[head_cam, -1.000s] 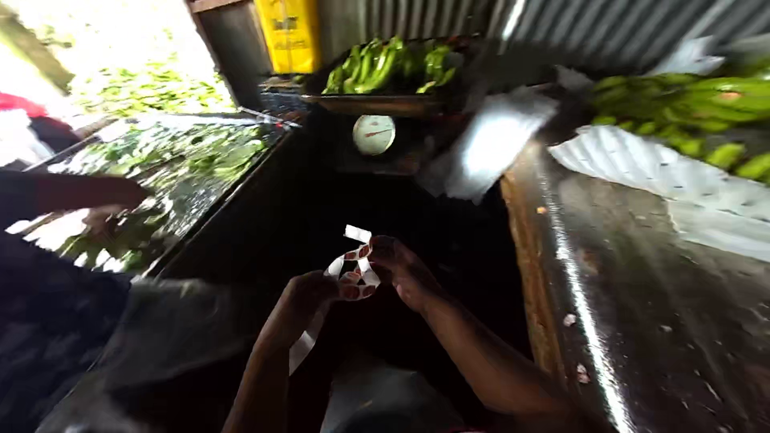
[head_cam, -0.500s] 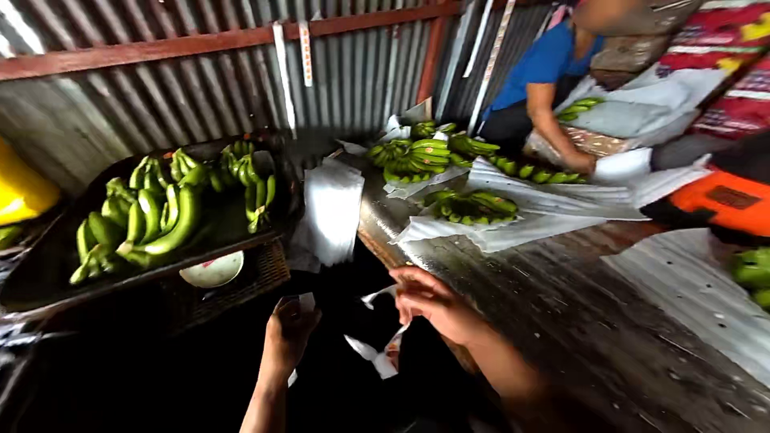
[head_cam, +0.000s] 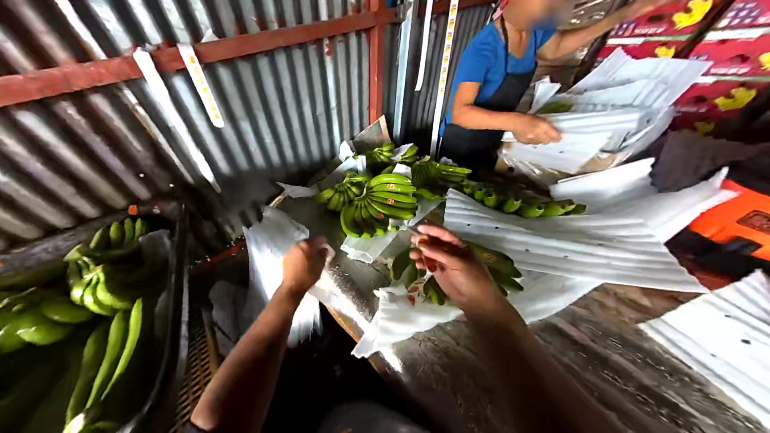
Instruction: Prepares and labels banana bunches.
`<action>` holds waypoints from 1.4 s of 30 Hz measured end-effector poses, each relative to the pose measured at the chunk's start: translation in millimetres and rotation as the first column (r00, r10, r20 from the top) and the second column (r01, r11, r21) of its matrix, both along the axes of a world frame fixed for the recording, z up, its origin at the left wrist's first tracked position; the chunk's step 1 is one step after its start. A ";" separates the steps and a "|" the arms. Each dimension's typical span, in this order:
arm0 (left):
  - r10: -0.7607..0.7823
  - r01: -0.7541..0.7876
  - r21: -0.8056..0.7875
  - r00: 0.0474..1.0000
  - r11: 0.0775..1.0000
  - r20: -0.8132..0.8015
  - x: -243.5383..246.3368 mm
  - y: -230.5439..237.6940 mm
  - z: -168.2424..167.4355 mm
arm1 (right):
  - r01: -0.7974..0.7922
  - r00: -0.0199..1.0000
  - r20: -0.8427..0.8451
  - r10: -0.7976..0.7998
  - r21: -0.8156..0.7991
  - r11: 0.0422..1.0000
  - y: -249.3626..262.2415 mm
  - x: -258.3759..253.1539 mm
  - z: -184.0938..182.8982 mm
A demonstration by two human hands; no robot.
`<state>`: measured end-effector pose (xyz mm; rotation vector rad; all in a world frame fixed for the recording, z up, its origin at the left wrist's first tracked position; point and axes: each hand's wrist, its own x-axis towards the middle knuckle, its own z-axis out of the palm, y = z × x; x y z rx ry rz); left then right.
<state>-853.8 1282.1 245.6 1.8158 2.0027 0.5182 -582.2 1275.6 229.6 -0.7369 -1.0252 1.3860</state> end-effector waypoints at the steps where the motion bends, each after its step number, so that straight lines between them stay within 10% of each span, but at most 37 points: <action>1: 0.056 -0.056 0.030 0.998 0.998 -0.005 -8.9 28.4 -1.0 | 0.007 0.999 -0.033 -0.007 0.006 1.000 15.9 2.4 2.4; 8: 0.218 -0.215 0.123 0.976 0.969 -0.004 -49.6 201.2 -46.4 | 0.079 0.997 0.029 -0.077 -0.066 0.995 93.5 21.7 -18.9; 17: 0.069 -0.108 -0.196 0.979 0.975 -0.194 -80.2 366.1 -156.6 | 0.411 0.894 0.250 -0.371 -0.133 0.902 146.4 45.9 -24.6; 21: -0.045 0.043 0.244 0.999 0.969 0.002 -40.2 369.6 -120.2 | 0.426 0.869 0.369 -0.330 -0.217 0.878 189.1 6.5 -18.5; 24: -0.563 0.421 0.592 0.824 0.687 0.067 11.6 350.0 -82.0 | 0.437 0.842 0.455 -0.291 -0.259 0.861 217.5 -24.9 -18.4; 28: -0.825 0.645 0.614 0.565 0.454 0.015 58.7 331.3 -55.3 | 0.433 0.803 0.540 -0.252 -0.239 0.869 246.1 -59.5 -15.2; 36: -0.855 0.584 0.760 0.513 0.285 -0.073 41.4 370.7 -74.5 | 0.484 0.839 0.401 -0.367 -0.246 0.840 277.8 -99.1 -22.0; 42: -0.906 0.518 0.783 0.402 0.345 0.133 43.8 407.2 -98.0 | 0.522 0.791 0.435 -0.430 -0.112 0.846 296.3 -107.1 -41.3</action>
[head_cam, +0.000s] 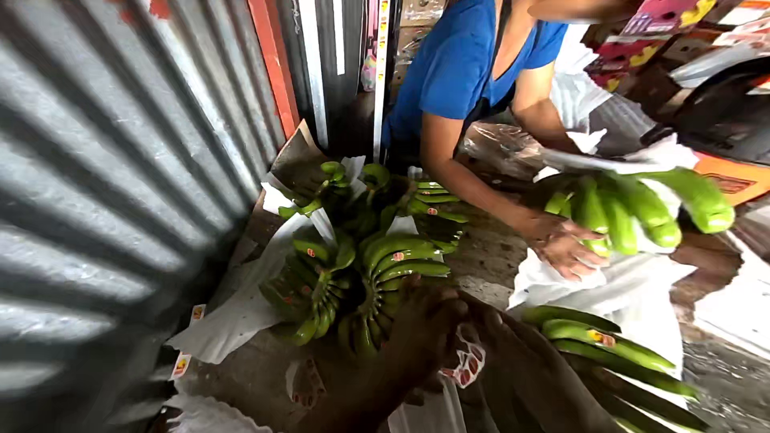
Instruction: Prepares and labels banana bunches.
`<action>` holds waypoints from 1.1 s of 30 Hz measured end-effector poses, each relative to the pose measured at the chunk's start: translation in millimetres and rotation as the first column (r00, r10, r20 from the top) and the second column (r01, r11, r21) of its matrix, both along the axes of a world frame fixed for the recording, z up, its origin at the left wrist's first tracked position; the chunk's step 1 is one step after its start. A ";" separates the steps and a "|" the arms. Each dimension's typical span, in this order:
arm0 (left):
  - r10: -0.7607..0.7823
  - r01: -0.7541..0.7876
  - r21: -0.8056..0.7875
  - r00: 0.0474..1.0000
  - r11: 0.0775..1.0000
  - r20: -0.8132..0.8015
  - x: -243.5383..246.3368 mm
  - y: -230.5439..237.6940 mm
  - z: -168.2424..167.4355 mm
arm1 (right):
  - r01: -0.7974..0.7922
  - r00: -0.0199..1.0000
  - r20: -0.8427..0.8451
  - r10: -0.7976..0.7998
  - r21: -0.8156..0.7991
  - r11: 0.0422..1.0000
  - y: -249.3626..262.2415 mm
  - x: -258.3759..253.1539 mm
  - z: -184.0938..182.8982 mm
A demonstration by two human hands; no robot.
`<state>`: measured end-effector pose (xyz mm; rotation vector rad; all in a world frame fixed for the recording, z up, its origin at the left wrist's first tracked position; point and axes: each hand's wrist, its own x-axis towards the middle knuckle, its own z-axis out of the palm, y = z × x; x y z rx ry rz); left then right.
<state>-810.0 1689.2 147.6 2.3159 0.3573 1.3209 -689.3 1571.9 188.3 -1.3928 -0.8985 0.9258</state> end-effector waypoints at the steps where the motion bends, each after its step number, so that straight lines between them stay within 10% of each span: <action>1: -0.016 0.016 -0.006 1.000 1.000 0.005 -1.0 6.3 -1.2 | -0.009 0.998 0.070 0.009 -0.010 1.000 2.8 -0.9 -1.3; 9: -0.044 0.044 0.120 0.999 0.992 -0.001 -5.9 42.5 -25.8 | 0.043 0.963 -0.262 -0.066 -0.090 0.995 41.4 -10.4 -1.4; 14: -0.288 0.296 -0.332 0.955 0.896 0.076 -7.3 87.5 -9.3 | 0.288 0.903 -0.288 -0.318 -0.142 0.947 62.9 17.4 -7.3; 18: -0.107 -0.126 -0.714 0.956 0.688 -0.272 -3.7 207.6 12.5 | 0.333 0.865 -0.334 -0.375 -0.178 0.926 66.3 53.5 -4.3; 22: -0.226 -0.373 -0.677 0.748 0.635 -0.624 33.4 323.7 -55.1 | 0.295 0.875 -0.344 -0.341 -0.181 0.938 76.8 56.5 -1.0; 27: -0.276 -0.490 -0.529 0.497 0.693 -0.823 66.3 352.7 -79.5 | 0.134 0.888 -0.416 -0.196 -0.174 0.976 92.7 58.8 -11.0; 33: -0.242 -0.545 -0.544 0.529 0.638 -0.813 73.9 360.4 -92.1 | 0.170 0.911 -0.336 -0.239 -0.221 0.960 110.9 56.7 -14.2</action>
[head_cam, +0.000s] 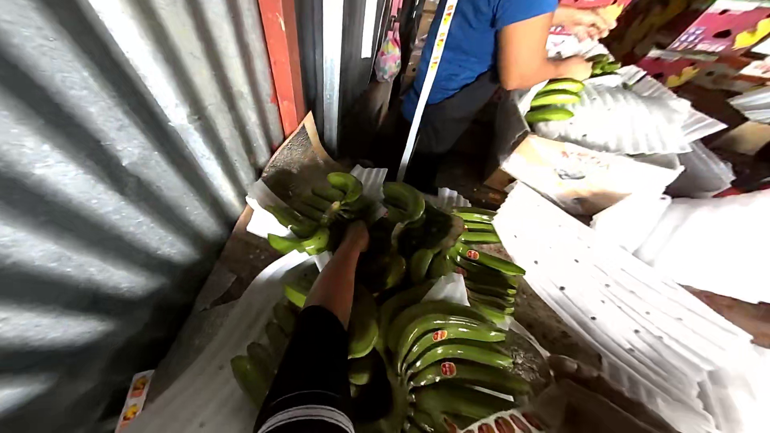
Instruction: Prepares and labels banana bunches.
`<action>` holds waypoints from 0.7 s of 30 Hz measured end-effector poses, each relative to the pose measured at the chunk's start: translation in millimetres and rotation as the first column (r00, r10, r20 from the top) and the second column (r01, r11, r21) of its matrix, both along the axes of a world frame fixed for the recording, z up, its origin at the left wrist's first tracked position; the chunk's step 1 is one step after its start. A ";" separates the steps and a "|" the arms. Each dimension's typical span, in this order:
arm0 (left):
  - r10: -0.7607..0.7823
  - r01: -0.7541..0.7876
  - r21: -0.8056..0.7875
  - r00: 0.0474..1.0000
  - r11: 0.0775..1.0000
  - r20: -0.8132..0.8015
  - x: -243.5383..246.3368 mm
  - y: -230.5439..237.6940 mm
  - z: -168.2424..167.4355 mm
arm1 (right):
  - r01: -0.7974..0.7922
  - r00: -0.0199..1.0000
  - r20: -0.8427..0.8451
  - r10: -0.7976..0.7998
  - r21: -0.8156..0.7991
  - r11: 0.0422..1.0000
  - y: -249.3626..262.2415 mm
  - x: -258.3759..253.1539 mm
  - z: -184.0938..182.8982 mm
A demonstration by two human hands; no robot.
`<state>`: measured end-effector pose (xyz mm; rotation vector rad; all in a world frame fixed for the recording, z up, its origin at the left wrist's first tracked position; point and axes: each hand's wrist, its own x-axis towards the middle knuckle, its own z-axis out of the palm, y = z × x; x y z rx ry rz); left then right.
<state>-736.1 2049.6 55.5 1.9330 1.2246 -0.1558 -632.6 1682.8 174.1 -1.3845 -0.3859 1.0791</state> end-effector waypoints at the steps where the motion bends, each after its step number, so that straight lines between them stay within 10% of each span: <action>1: -0.016 0.016 0.002 1.000 1.000 -0.025 0.4 1.4 -0.1 | -0.023 1.000 0.011 0.023 0.022 1.000 3.6 0.1 -1.3; 8: 0.012 -0.001 0.211 0.999 0.977 -0.051 2.7 -10.7 3.7 | -0.009 0.950 0.311 0.041 -0.106 0.994 48.2 -12.5 -4.0; 13: -0.224 0.061 0.284 0.776 0.957 0.590 -11.8 -81.0 87.1 | -0.009 0.945 0.323 0.041 -0.102 0.995 78.2 -16.6 -6.6; 16: -0.559 0.233 0.550 0.618 0.802 0.554 -37.1 -137.3 109.5 | -0.024 0.948 0.312 0.062 -0.125 0.992 91.8 -31.3 1.1; 21: -0.691 0.033 0.809 0.540 0.587 0.480 -56.6 -154.7 93.2 | -0.076 0.957 0.271 0.099 -0.095 0.993 91.4 -49.7 1.7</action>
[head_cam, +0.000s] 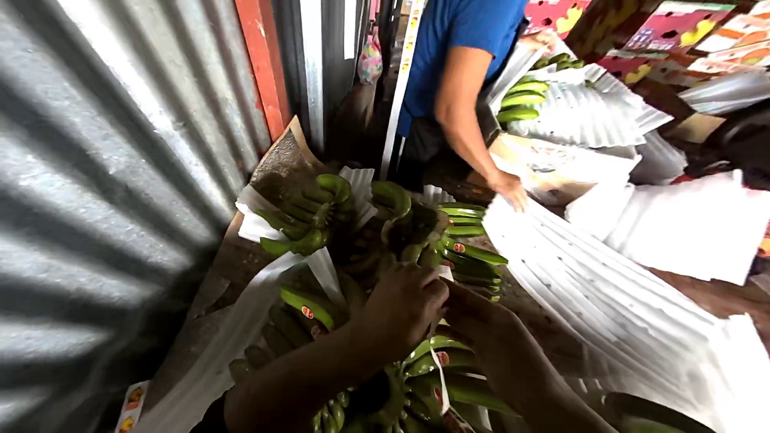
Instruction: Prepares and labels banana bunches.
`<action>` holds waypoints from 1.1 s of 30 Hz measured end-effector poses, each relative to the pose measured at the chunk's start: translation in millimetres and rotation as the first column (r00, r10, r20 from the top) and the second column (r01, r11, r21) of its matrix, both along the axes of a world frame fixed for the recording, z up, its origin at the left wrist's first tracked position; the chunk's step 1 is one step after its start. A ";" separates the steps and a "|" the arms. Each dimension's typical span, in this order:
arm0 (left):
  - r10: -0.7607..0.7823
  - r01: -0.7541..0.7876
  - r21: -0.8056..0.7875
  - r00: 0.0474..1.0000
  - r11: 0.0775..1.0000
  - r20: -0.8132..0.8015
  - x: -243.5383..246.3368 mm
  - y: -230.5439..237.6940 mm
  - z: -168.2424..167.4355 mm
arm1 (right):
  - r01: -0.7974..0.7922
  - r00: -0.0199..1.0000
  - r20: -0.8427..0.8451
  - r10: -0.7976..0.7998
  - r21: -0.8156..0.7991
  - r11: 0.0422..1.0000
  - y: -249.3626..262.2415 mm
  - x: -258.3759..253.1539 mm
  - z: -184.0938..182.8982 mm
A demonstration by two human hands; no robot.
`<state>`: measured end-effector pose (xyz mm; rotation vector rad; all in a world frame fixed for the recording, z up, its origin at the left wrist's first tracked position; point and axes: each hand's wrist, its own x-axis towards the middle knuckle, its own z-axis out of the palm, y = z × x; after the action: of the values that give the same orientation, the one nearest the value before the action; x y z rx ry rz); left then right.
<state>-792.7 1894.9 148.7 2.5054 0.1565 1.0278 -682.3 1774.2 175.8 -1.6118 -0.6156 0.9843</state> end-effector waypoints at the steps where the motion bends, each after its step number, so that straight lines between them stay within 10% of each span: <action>1: -0.007 0.006 0.019 1.000 1.000 0.023 -4.7 0.2 -0.4 | 0.006 0.999 -0.032 -0.006 0.008 1.000 -1.4 -2.7 1.1; 5: -0.068 0.062 0.069 0.994 0.996 0.085 -16.3 9.0 -4.7 | 0.087 0.987 -0.132 -0.089 -0.016 0.996 -1.0 -10.8 12.3; 8: -0.071 0.095 -0.257 0.992 0.962 0.101 -23.4 49.9 1.3 | 0.181 0.979 -0.111 -0.173 0.065 0.981 7.9 9.5 4.7; 12: 0.269 -0.451 -0.608 0.889 0.654 -0.370 -25.0 176.2 -11.4 | 0.250 0.966 -0.115 -0.233 0.162 0.955 23.4 31.2 13.6; 18: 0.296 -0.731 -0.426 0.633 0.533 -0.716 -0.4 276.5 -71.7 | 0.016 0.998 -0.068 -0.008 0.126 0.992 51.4 36.2 13.8; 23: 0.376 -0.765 -0.424 0.620 0.485 -0.689 22.1 291.5 -95.7 | 0.011 0.998 0.065 -0.018 0.113 0.994 83.5 31.1 -1.0; 26: 0.491 -0.804 -0.238 0.536 0.544 -0.687 29.0 285.7 -81.7 | 0.023 0.988 0.145 -0.044 0.140 0.990 94.9 31.8 -14.0; 28: 0.523 -0.686 -0.339 0.718 0.644 -0.459 27.9 261.0 -57.4 | 0.034 0.981 0.188 -0.053 0.105 0.994 100.2 32.1 -18.8; 30: 0.311 -0.361 -0.440 0.933 0.822 -0.182 20.0 212.1 -29.3 | 0.042 0.971 0.232 -0.056 0.064 0.997 102.1 31.5 -21.3; 33: -0.043 0.021 -0.154 0.990 0.988 -0.137 4.4 137.0 -2.1 | 0.021 0.948 0.317 -0.025 0.018 1.000 100.6 24.7 -19.2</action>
<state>-788.3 2031.9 146.6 2.4319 0.2271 0.7956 -657.6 1874.8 156.6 -1.7760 -0.8175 0.7047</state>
